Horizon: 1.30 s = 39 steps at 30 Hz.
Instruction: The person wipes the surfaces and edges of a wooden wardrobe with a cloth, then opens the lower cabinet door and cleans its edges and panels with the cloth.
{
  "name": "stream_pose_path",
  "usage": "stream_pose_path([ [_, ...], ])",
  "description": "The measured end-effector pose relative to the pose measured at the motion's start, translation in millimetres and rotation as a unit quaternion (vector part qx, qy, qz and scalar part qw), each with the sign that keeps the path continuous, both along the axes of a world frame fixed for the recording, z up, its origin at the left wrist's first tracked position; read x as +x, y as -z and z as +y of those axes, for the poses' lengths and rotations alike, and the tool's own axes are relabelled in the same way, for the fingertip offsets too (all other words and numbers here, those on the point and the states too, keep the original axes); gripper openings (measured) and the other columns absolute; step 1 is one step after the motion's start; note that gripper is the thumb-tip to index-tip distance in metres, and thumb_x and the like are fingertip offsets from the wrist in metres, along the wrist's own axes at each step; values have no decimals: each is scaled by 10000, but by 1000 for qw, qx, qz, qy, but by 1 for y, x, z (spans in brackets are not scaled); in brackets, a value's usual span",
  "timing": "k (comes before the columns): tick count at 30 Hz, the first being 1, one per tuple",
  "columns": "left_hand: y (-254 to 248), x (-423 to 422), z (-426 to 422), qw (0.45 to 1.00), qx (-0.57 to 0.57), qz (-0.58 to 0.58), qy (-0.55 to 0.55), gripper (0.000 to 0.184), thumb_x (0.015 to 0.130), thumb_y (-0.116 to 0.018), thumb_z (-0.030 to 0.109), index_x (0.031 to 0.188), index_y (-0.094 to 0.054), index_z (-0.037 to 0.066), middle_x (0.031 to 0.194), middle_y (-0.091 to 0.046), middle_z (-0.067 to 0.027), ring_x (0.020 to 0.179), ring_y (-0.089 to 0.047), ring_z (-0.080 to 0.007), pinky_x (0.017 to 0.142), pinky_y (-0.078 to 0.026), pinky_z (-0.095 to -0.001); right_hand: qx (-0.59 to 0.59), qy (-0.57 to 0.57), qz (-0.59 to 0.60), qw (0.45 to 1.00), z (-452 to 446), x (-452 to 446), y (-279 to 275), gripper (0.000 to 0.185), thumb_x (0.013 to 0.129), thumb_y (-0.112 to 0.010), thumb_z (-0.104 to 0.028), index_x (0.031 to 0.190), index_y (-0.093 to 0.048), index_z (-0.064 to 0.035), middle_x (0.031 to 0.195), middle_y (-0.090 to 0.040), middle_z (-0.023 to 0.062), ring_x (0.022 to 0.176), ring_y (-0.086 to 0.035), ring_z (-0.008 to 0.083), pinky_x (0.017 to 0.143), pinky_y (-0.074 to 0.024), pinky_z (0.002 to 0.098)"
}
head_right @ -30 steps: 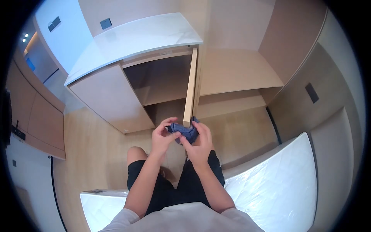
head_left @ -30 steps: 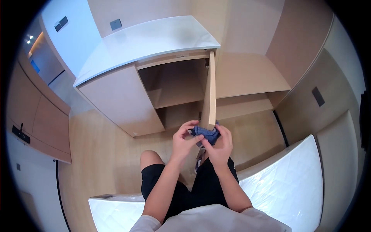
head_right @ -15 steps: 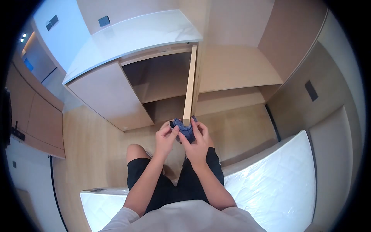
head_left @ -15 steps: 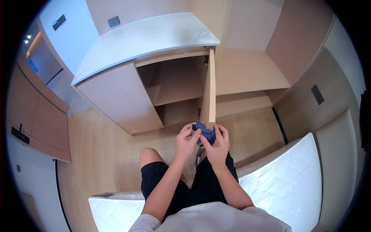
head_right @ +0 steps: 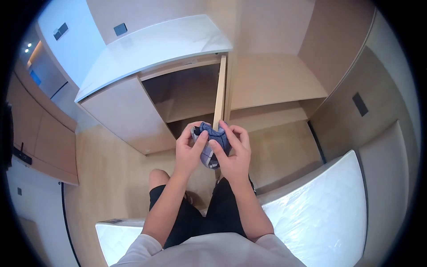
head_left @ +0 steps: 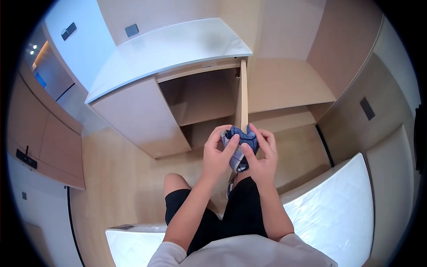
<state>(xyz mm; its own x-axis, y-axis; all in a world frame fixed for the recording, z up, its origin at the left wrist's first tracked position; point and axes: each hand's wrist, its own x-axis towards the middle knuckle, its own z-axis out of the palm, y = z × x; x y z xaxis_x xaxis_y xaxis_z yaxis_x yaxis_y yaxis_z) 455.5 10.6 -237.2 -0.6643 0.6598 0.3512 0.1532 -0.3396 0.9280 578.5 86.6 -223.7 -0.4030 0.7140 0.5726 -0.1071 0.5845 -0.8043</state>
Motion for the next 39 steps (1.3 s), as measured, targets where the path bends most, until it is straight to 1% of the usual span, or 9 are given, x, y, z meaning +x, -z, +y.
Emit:
stream_pose_path([
  [1,11,-2,5,998,18,-45,32,313,977,-720,168,1208,-642,-29,1142,-646,-47,1028,-619,-123,941,-493,-282,-1,-1,0,1000,1,-1,1,471,863,-819,-187,1289,-709,-18,1143,-568,114,1067,-590,230,925,-502,342],
  [3,19,1,2,993,16,-95,74,361,1001,-696,189,1290,-594,-2,1200,-646,-54,1115,-605,-130,1003,-474,-296,22,7,-8,1000,0,2,5,469,857,-824,-179,1284,-711,-21,1142,-565,113,1059,-591,231,924,-502,341],
  [7,37,7,-6,996,45,-28,72,328,1021,-665,181,1293,-601,11,1392,-631,-111,1245,-597,-183,1097,-434,-341,17,4,-11,1000,-7,10,21,479,819,-853,-130,1265,-715,-21,1172,-568,127,1082,-603,257,943,-511,354],
  [13,76,10,-21,995,-64,-50,54,347,1023,-668,192,1317,-620,14,1360,-670,-88,1225,-623,-174,1083,-448,-342,-23,11,-34,999,-7,11,56,499,763,-888,-99,1230,-731,-24,1113,-630,121,1044,-652,243,920,-533,343],
  [18,38,18,-17,1000,-8,-26,9,342,1006,-708,183,1293,-666,2,1261,-709,-63,1128,-643,-132,1013,-488,-298,-48,25,-8,999,-8,10,20,469,742,-893,-75,1185,-750,-19,1044,-663,104,991,-671,223,887,-539,324],
  [23,-10,22,-4,996,39,-75,27,341,1021,-682,140,1313,-631,-29,1308,-677,-110,1196,-631,-173,1050,-485,-331,-60,12,70,996,-6,-1,-27,461,778,-850,-37,1222,-725,-32,1086,-675,108,1028,-657,231,926,-507,323],
  [28,-1,28,-7,998,43,-32,32,318,1036,-645,157,1315,-610,9,1288,-678,-91,1194,-617,-167,1065,-460,-324,-33,11,65,997,-3,3,-1,435,790,-824,-23,1209,-709,-20,1113,-667,115,1051,-649,241,930,-508,331],
  [33,14,34,-12,997,65,8,45,425,956,-695,30,1364,-579,22,1477,-565,-159,1364,-544,-250,1143,-413,-376,-111,-2,80,991,-12,12,33,468,775,-816,5,1227,-695,-14,1151,-669,129,1096,-656,257,971,-514,354],
  [39,41,30,-23,996,63,31,54,415,933,-703,-8,1335,-602,20,1486,-555,-154,1382,-530,-265,1150,-410,-385,-31,0,13,999,-19,26,61,500,801,-778,63,1278,-635,23,1257,-608,137,1197,-617,251,1066,-486,366],
])
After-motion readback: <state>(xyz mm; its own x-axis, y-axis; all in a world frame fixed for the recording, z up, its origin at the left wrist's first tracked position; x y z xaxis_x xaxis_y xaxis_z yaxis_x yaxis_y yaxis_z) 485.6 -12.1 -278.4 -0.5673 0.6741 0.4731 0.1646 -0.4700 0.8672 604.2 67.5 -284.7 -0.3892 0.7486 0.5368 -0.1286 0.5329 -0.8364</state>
